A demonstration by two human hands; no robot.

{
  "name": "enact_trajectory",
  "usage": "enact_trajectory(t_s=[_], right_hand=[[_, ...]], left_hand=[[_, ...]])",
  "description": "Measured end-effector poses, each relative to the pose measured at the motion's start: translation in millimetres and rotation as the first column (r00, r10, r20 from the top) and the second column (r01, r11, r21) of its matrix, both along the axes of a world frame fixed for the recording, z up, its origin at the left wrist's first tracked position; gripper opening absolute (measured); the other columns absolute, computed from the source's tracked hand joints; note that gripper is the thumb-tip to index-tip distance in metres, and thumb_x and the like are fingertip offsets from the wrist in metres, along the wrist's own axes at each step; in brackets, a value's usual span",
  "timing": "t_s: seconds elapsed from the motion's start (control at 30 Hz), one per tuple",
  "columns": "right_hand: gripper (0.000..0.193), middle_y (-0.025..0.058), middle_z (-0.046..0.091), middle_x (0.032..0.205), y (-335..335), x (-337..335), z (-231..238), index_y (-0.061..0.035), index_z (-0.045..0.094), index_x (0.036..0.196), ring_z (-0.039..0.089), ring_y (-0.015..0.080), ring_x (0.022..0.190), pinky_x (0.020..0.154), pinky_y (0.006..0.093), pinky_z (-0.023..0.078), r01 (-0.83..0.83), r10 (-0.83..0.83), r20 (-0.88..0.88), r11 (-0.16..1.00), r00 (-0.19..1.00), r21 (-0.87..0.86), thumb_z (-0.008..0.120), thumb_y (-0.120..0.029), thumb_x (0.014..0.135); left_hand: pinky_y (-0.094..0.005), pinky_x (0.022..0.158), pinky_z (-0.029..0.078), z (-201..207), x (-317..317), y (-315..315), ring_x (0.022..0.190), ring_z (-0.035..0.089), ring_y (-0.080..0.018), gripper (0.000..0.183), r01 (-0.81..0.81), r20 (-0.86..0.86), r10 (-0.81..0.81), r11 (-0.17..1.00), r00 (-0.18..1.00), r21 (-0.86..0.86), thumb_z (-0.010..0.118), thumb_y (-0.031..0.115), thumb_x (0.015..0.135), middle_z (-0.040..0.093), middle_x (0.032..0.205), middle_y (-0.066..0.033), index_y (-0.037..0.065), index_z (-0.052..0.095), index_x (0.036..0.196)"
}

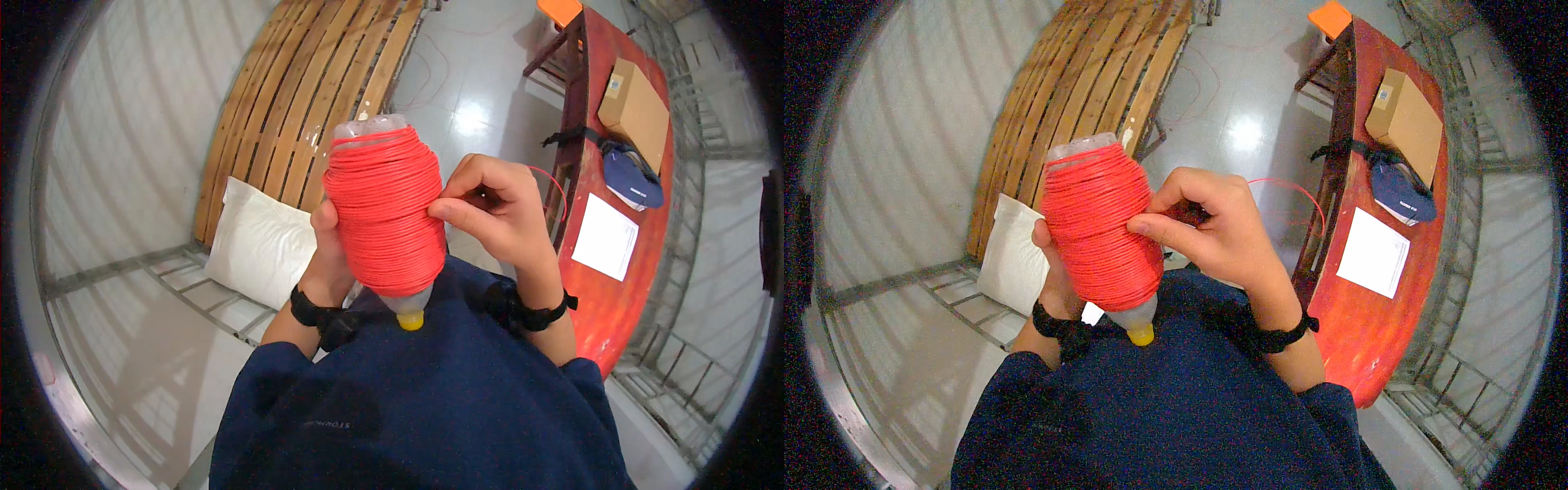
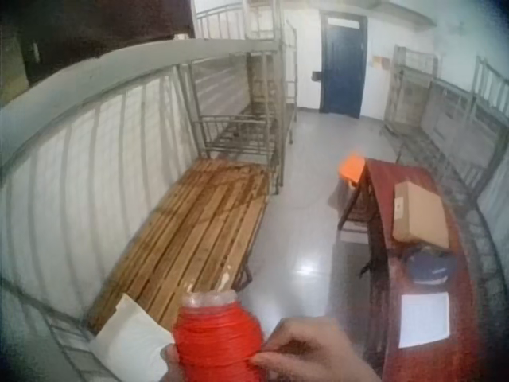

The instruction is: The person unwinds and then winds a red cord back onto a plastic spool while standing in a room with bunk beds.

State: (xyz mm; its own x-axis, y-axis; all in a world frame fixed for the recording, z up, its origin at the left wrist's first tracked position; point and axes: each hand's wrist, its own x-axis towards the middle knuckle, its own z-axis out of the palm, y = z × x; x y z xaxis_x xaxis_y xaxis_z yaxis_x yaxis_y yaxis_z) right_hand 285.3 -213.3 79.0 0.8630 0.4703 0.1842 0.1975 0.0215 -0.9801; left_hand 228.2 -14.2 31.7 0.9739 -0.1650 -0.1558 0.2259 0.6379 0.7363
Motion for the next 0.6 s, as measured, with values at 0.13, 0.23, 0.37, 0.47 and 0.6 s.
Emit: enact_trajectory(t_s=[0.13, 0.23, 0.37, 0.47, 0.6], right_hand=[[0.016, 0.0041, 0.063, 0.068, 0.0, -2.1, 9.4, -0.0007, 0.064, 0.079, 0.059, 0.0080, 0.059, 0.052, 0.0232, 0.046, 0.010, -0.010, 0.034, 1.000, 0.999, 0.001, 0.076, -0.011, 0.083], [0.017, 0.0046, 0.064, 0.068, -0.1, -4.7, 11.7, -0.0007, 0.064, 0.079, 0.059, 0.0079, 0.059, 0.052, 0.0229, 0.045, 0.007, -0.006, 0.046, 1.000, 0.999, -0.026, 0.076, -0.011, 0.082], [0.017, 0.0050, 0.065, 0.068, 1.7, -8.6, 14.5, -0.0013, 0.065, 0.079, 0.059, 0.0076, 0.058, 0.050, 0.0224, 0.044, 0.022, -0.017, 0.112, 0.999, 0.994, -0.044, 0.077, -0.012, 0.082], [0.016, 0.0048, 0.064, 0.067, -1.0, -8.9, 10.9, -0.0013, 0.065, 0.079, 0.058, 0.0073, 0.057, 0.050, 0.0223, 0.043, 0.016, -0.012, 0.078, 0.998, 0.997, -0.053, 0.077, -0.012, 0.082], [0.019, 0.0043, 0.062, 0.066, 5.0, -11.8, 14.4, -0.0015, 0.063, 0.077, 0.057, 0.0070, 0.056, 0.050, 0.0221, 0.042, 0.038, -0.035, 0.101, 0.999, 0.994, -0.024, 0.078, -0.013, 0.081]], left_hand=[[-0.0423, 0.098, 0.051, -11.3, 0.7, 0.4, 0.116, 0.059, -0.0283, 0.108, -0.005, 0.009, 0.007, 0.988, 1.000, -0.154, 0.050, 0.086, 0.071, 0.055, 0.131, -0.0161, 0.002, 0.042, 0.138], [-0.0436, 0.098, 0.050, -14.2, 0.5, -2.0, 0.116, 0.059, -0.0289, 0.111, 0.014, 0.072, 0.003, 0.971, 0.997, -0.237, 0.049, 0.088, 0.069, 0.055, 0.132, -0.0162, 0.003, 0.041, 0.139], [-0.0445, 0.099, 0.050, -39.5, 0.3, 3.7, 0.116, 0.060, -0.0294, 0.112, 0.087, 0.141, -0.040, 0.933, 0.989, -0.349, 0.051, 0.087, 0.068, 0.055, 0.133, -0.0166, 0.003, 0.040, 0.140], [-0.0442, 0.098, 0.051, -19.6, -10.5, 5.7, 0.115, 0.060, -0.0295, 0.112, -0.024, -0.025, 0.020, 0.980, 0.999, -0.197, 0.055, 0.086, 0.067, 0.055, 0.133, -0.0169, 0.002, 0.040, 0.140], [-0.0435, 0.098, 0.051, -6.8, -5.3, 7.3, 0.116, 0.060, -0.0292, 0.112, -0.016, -0.039, 0.011, 0.989, 0.999, -0.146, 0.059, 0.084, 0.066, 0.056, 0.132, -0.0167, 0.002, 0.041, 0.139]])
